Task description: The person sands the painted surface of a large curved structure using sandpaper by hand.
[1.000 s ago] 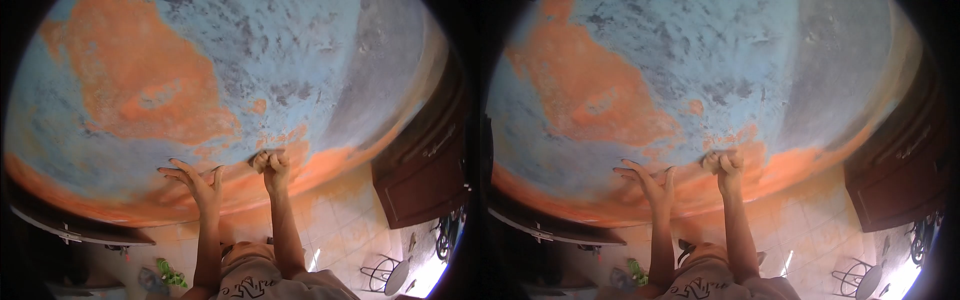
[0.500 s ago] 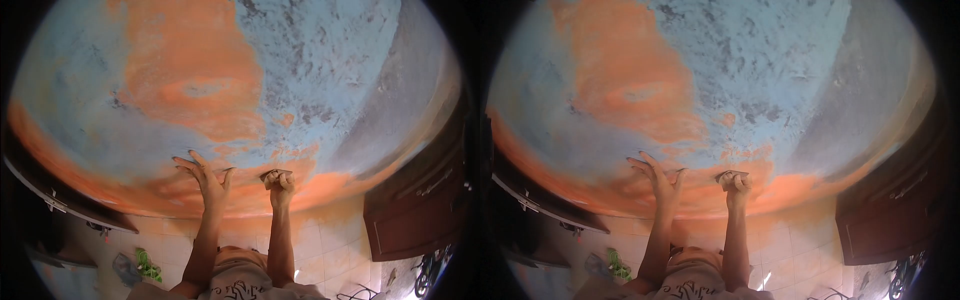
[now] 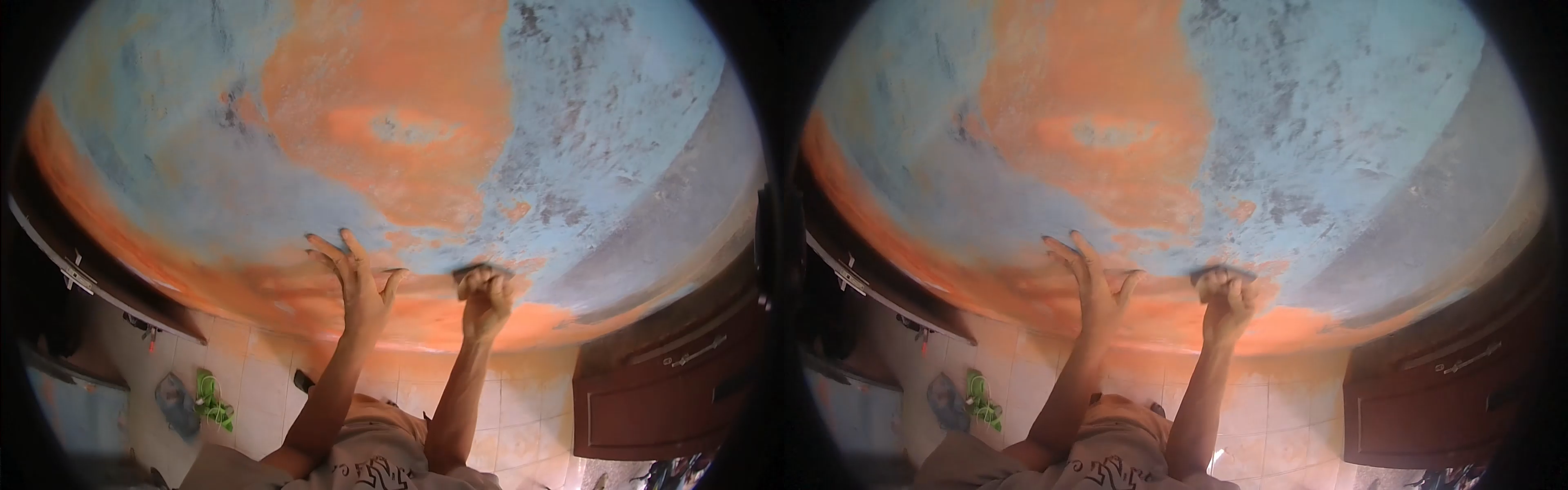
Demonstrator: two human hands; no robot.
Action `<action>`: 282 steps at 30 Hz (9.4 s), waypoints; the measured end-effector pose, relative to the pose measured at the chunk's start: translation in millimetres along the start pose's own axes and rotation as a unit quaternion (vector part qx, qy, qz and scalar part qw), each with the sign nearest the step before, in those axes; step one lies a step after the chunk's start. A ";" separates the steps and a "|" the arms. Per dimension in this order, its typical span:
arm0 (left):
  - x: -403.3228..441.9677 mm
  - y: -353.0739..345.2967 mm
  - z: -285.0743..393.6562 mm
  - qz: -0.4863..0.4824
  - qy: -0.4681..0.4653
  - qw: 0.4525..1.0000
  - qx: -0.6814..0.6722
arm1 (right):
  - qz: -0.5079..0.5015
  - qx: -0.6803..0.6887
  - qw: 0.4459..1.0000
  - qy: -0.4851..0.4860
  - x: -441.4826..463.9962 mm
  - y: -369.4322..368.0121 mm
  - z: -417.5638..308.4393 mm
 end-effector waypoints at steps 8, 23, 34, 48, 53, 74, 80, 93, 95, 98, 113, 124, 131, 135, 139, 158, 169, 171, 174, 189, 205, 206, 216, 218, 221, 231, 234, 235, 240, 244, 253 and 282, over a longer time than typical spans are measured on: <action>-4.3 -0.8 -4.4 -0.022 0.051 0.998 -0.025 | 0.059 0.074 0.994 -0.049 -28.4 64.5 49.9; -1.9 -0.8 -5.1 -0.023 0.034 0.999 -0.036 | 0.056 0.056 0.997 -0.023 -10.9 20.6 15.3; -0.4 -2.6 -3.9 -0.020 0.031 0.999 -0.036 | 0.039 0.123 0.990 -0.059 -18.7 20.5 30.3; -1.2 0.5 -3.1 -0.020 0.030 0.999 0.000 | -0.050 -0.008 0.999 -0.001 -5.8 -3.5 19.4; 1.9 -1.0 -3.9 -0.018 0.034 0.999 -0.016 | -0.079 -0.007 0.997 0.000 -20.9 29.2 55.5; -8.8 -2.5 -5.5 -0.032 0.044 0.998 -0.031 | -0.067 -0.047 0.997 0.005 -0.2 -24.1 18.1; -7.3 -1.9 -2.5 -0.030 0.041 0.998 -0.040 | -0.081 0.002 0.996 -0.030 -28.3 30.6 61.8; -6.1 -3.9 -4.9 -0.031 0.039 0.998 -0.030 | -0.030 0.019 0.997 -0.064 -26.7 9.7 45.3; -3.6 -2.6 -3.7 -0.033 0.037 0.998 -0.029 | -0.040 -0.044 0.998 -0.021 -11.4 -8.7 25.2; -8.9 -3.3 -4.0 -0.040 0.040 0.998 -0.025 | -0.066 -0.027 0.997 0.006 -16.7 15.0 51.1; -9.3 -4.2 -6.5 -0.037 0.020 0.999 0.014 | -0.026 0.019 0.999 -0.032 -43.5 53.7 88.0; -6.1 -2.1 0.6 -0.035 0.006 0.999 0.017 | -0.019 0.004 1.000 -0.023 -32.5 22.7 59.9; -8.8 -1.7 -1.1 -0.044 0.020 0.999 0.026 | -0.046 -0.043 0.998 0.002 -18.3 5.2 45.8; -6.0 -3.5 3.8 -0.037 0.022 0.999 0.016 | 0.011 -0.011 0.999 -0.030 -36.8 27.9 67.5; -4.4 -4.8 5.6 -0.042 0.020 0.999 0.009 | 0.010 -0.003 0.999 -0.043 -20.9 4.6 44.5; -7.9 -4.3 -2.4 -0.033 0.016 0.999 0.031 | 0.000 -0.051 0.997 -0.049 -34.8 31.2 56.9; -5.5 -4.9 3.6 -0.033 0.001 0.999 0.034 | -0.007 -0.041 0.998 -0.046 -32.5 39.3 59.4; -5.8 -4.4 3.8 -0.054 0.044 0.997 0.027 | -0.002 -0.025 0.998 -0.062 -24.6 19.2 44.9; -5.8 -3.0 7.3 -0.031 -0.001 0.999 0.034 | -0.011 -0.028 0.999 -0.021 -15.4 -2.2 29.9; -8.6 -7.4 -4.3 -0.051 0.040 0.997 0.029 | -0.012 -0.041 0.999 -0.011 -24.3 19.2 51.3; -9.0 -4.1 -4.9 -0.057 0.053 0.997 0.023 | 0.090 -0.041 0.994 -0.040 -30.7 -4.1 45.4; -8.7 -2.8 -3.8 -0.046 0.039 0.998 0.020 | 0.038 -0.100 0.994 -0.023 -31.3 -13.1 46.7; -13.5 7.2 -12.2 -0.066 0.015 0.997 0.022 | 0.099 -0.140 0.983 0.063 -33.4 -7.9 44.1; -14.2 4.9 -15.1 -0.059 0.009 0.998 0.018 | -0.137 -0.394 0.890 0.182 -38.0 -29.4 53.7; -10.8 5.9 -16.5 -0.067 -0.004 0.997 0.022 | -0.030 -0.278 0.953 0.114 -21.4 -15.7 19.3; -15.5 2.1 -20.9 -0.056 0.003 0.998 0.033 | -0.117 -0.484 0.818 0.287 -28.9 -32.5 12.8; -16.0 4.0 -20.1 -0.063 0.009 0.998 0.010 | 0.113 -0.235 0.958 0.119 -7.4 15.5 -7.9; -16.3 5.2 -21.2 -0.056 0.016 0.998 0.012 | 0.146 -0.242 0.950 0.130 -10.0 21.4 3.5; -15.5 2.4 -21.0 -0.051 0.000 0.999 0.002 | -0.082 -0.523 0.784 0.325 -47.3 -17.6 52.9; -15.5 2.8 -22.3 -0.044 0.004 0.999 0.021 | 0.048 -0.471 0.819 0.325 -17.3 19.3 -4.1; -15.8 2.7 -20.7 -0.045 -0.003 0.999 0.014 | -0.099 -0.530 0.790 0.291 -35.6 -16.2 39.3; -19.6 -0.3 -29.5 -0.041 0.001 0.999 -0.009 | -0.049 -0.349 0.926 0.135 -36.2 -24.3 48.1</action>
Point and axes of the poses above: each hand's wrist, its own x-axis towards the middle knuckle, its own y-axis out of the back of the hand, z = x × y, the point moved 5 cm from there along x, towards the middle knuckle, and after that the axes turned 4 degrees about y, right-handed, at the moved point
